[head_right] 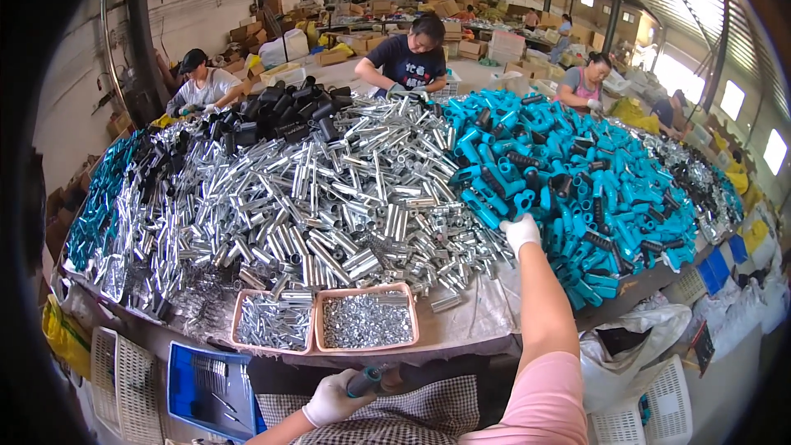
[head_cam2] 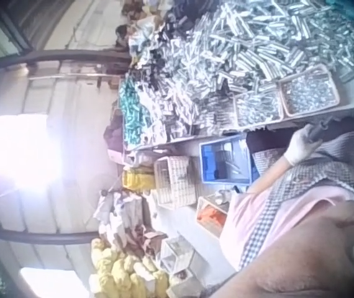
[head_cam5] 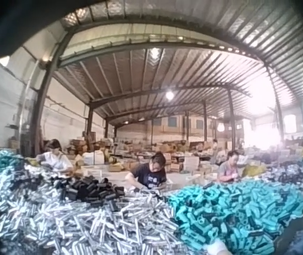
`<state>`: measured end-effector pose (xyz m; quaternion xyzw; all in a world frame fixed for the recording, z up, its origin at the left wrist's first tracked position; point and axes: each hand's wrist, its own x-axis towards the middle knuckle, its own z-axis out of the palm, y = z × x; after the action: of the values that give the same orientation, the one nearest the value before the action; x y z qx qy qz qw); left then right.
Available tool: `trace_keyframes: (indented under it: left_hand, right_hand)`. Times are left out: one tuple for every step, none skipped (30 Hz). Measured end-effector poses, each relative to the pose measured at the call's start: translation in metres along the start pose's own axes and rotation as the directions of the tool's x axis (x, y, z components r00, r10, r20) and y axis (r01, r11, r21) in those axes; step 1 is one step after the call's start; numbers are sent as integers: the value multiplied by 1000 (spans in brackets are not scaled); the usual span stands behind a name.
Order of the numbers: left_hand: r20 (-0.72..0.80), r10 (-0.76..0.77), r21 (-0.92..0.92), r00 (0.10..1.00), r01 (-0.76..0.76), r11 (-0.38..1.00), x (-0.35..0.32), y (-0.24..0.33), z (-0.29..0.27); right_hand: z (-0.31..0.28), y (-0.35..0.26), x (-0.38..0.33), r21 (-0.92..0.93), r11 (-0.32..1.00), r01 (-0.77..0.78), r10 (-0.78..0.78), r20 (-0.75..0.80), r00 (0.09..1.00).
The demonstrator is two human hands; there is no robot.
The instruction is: Assembling metal tube components into plastic handles and securing them with screws using a power screwdriver.
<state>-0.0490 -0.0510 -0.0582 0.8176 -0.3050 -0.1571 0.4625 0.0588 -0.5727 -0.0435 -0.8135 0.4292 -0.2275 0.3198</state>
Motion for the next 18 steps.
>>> trace_keyframes:
  left_hand:
    - [12, -1, -2, 1000, 1, 1000, -3, -6, 2]
    - [39, 22, -10, 999, -22, 1000, -4, -6, 4]
    - [70, 52, -44, 996, -50, 998, -3, -5, 7]
    - [48, 23, -21, 999, -22, 1000, -11, -11, 3]
    - [34, 2, -6, 999, -1, 1000, -18, -11, -1]
    - [8, -6, -25, 1000, 6, 1000, -24, -9, -7]
    - [-18, 15, -36, 1000, -15, 999, -28, -13, -6]
    - [-39, 37, -45, 999, -39, 998, -31, -15, -8]
    - [-43, 8, -38, 999, -10, 999, -36, -13, -13]
    - [-27, 8, 17, 1000, -8, 1000, -38, -14, -13]
    - [-27, 5, -21, 1000, -5, 1000, -38, -14, -12]
    - [-15, 19, -37, 1000, -20, 999, -38, -15, -10]
    - [19, 20, -28, 1000, -20, 999, -38, -13, -10]
    - [61, 39, -22, 997, -38, 999, -35, -11, -8]
    - [72, 89, 60, 993, -94, 994, -32, -13, -7]
    - [69, 103, 80, 992, -108, 991, -32, -12, -8]
    - [70, 119, 92, 990, -125, 988, -31, -12, -9]
    - [46, 171, 143, 984, -176, 974, -30, -9, -11]
  right_hand:
    - [-2, 3, -8, 11, 1000, 9, -9, -6, 1000]
    - [-19, 23, 0, 232, 972, -47, 43, 22, 999]
    - [-37, 44, 8, 440, 892, -100, 84, 57, 995]
    - [-33, 25, -14, 733, 622, -276, 122, 258, 958]
    - [-35, 2, -39, 817, 440, -373, 160, 338, 928]
    - [-36, -21, -67, 898, 128, -421, 234, 385, 893]
    - [-49, -22, -84, 899, -33, -438, 86, 439, 895]
    - [-59, -20, -108, 893, 12, -450, -101, 449, 888]
    - [-65, -31, -136, 899, -82, -431, -259, 398, 880]
    - [-72, -25, -150, 908, -27, -418, -304, 391, 869]
    - [-84, -23, -163, 905, -16, -425, -357, 392, 848]
    - [-96, -36, -186, 937, 38, -348, -357, 338, 871]
    - [-109, -47, -201, 957, 117, -266, -248, 287, 925]
    - [-116, -27, -194, 947, 117, -298, -234, 318, 919]
    - [-119, -36, -201, 935, 147, -323, -277, 353, 894]
    - [-121, -46, -213, 907, 258, -333, -203, 388, 899]
    - [-133, -57, -225, 831, 470, -297, -294, 465, 835]
    - [-140, -57, -233, 739, 598, -310, -341, 585, 736]
